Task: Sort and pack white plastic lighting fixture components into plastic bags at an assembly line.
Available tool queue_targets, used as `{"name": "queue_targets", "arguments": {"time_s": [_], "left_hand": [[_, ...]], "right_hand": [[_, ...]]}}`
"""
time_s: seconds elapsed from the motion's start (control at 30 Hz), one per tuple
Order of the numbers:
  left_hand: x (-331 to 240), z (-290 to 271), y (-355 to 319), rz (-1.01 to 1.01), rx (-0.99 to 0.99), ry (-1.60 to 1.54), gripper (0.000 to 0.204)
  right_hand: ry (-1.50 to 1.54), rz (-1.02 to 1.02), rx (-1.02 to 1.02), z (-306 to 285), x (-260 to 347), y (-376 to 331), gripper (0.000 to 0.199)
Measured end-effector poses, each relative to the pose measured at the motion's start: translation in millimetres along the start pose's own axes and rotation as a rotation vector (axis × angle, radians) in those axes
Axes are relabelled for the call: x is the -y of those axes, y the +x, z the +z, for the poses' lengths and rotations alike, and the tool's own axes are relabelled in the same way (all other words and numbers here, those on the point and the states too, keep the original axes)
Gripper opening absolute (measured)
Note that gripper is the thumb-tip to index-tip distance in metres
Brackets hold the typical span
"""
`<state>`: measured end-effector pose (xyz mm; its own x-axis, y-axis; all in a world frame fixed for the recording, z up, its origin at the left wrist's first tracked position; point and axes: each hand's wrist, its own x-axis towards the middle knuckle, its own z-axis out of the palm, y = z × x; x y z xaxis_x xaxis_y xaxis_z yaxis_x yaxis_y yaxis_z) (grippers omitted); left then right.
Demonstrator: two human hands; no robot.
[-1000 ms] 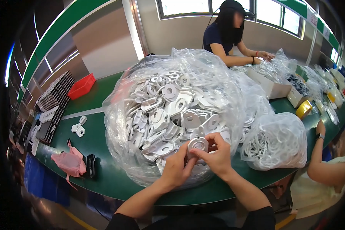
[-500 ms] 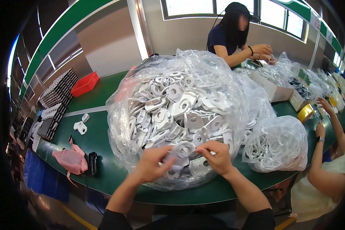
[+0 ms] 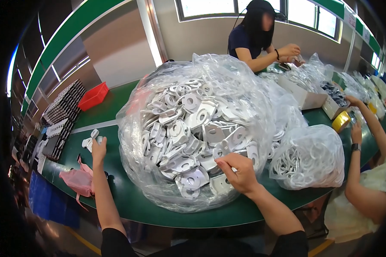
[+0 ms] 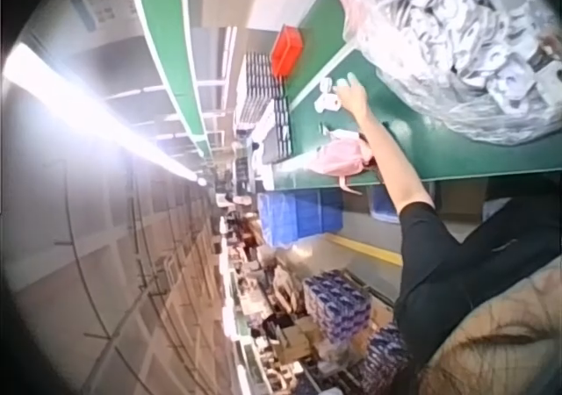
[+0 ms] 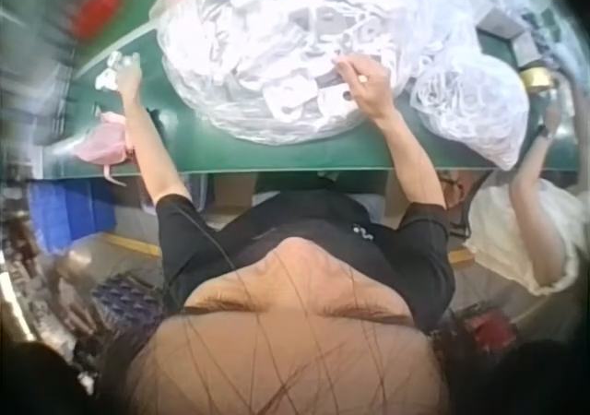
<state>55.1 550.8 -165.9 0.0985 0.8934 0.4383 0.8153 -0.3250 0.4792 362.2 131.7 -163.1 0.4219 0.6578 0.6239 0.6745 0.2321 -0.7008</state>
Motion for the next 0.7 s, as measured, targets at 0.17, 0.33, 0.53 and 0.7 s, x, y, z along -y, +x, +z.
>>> {"name": "queue_targets", "arguments": {"time_s": [0.17, 0.33, 0.53, 0.7], "left_hand": [[-100, -8, -59, 0.400, -0.155, -0.140, 0.059], [-198, -26, -150, 0.646, 0.300, -0.415, 0.040], [-219, -3, -200, 0.809, 0.259, -0.070, 0.017], [-221, -7, -197, 0.696, 0.280, -0.269, 0.011]], "right_hand": [[-0.083, 0.024, 0.012, 0, 6, 2, 0.008], [-0.264, 0.026, -0.178, -15, 0, 11, 0.012], [-0.451, 0.121, -0.375, -63, 1, 17, 0.011], [-0.668, 0.265, -0.265, -98, 14, -9, 0.010]]}}
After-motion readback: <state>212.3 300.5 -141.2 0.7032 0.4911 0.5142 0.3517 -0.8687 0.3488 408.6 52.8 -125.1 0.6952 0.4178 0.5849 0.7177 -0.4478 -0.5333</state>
